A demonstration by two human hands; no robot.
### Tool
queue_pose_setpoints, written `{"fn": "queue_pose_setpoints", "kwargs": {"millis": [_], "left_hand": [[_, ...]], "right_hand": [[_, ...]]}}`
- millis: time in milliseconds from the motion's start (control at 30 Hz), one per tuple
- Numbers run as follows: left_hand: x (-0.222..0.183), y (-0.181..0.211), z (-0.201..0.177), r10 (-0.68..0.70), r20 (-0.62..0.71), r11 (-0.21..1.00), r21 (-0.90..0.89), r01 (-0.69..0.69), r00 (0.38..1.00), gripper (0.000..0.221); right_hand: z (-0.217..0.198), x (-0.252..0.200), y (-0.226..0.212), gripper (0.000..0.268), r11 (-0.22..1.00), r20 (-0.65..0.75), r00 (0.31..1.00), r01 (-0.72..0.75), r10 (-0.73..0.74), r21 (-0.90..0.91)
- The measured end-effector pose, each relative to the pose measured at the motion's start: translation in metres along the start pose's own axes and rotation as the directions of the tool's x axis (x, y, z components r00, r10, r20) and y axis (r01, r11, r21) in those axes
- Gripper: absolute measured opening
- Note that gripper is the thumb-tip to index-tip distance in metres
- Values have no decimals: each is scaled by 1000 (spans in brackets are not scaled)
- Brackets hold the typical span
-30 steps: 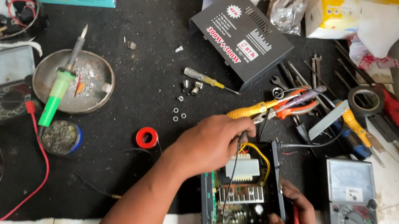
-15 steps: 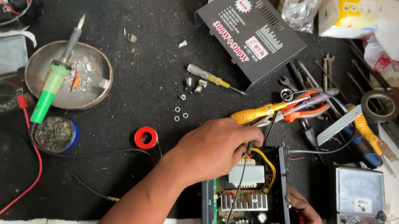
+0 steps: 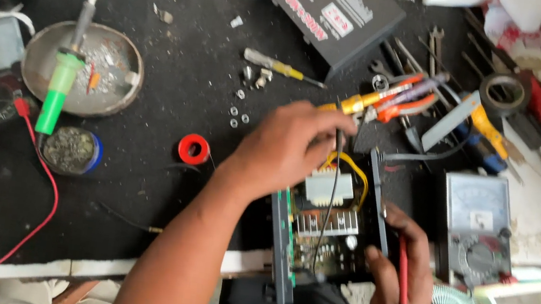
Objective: Using a multimeter to test components on a circuit board inside a device chassis.
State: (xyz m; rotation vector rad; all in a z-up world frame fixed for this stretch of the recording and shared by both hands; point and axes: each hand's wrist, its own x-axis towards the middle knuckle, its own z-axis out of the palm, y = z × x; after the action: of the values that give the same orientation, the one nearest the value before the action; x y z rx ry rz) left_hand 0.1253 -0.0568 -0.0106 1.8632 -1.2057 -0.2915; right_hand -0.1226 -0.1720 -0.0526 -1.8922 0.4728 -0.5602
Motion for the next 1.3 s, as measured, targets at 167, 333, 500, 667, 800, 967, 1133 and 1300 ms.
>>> {"fn": "queue_pose_setpoints", "kwargs": {"millis": [167, 333, 500, 667, 800, 967, 1133, 1300], "left_hand": [[-2, 1, 4, 295, -198, 952, -26, -306, 935, 21], [-4, 19, 0, 395, -289, 883, -142, -447, 872, 16], [-7, 18, 4, 249, -268, 864, -373, -339, 931, 14], [-7, 14, 3, 196, -198, 829, -489, -270, 960, 14], [-11, 17, -7, 168, -64, 808, -562, -175, 984, 17], [-7, 13, -7, 157, 43, 782, -616, -98, 987, 13], [-3, 13, -9, 195, 80, 796, -596, -110, 978, 9], [-12, 23, -5, 270, 90, 827, -531, -183, 959, 8]], "right_hand": [[0, 1, -9, 44, 996, -5, 1000, 24, -24, -80], [2, 5, -12, 39, 986, -16, 990, 136, -138, -101], [2, 2, 0, 42, 983, -90, 983, 151, -161, -102], [0, 3, -18, 42, 990, -90, 991, 92, -102, -109], [-9, 4, -20, 47, 993, -49, 999, 18, -24, -114], [-6, 7, -22, 43, 998, -66, 998, -1, -3, -60], [-8, 3, -14, 41, 996, -61, 998, 19, -24, -85], [-8, 4, -27, 41, 994, -42, 997, 66, -69, -85]]}}
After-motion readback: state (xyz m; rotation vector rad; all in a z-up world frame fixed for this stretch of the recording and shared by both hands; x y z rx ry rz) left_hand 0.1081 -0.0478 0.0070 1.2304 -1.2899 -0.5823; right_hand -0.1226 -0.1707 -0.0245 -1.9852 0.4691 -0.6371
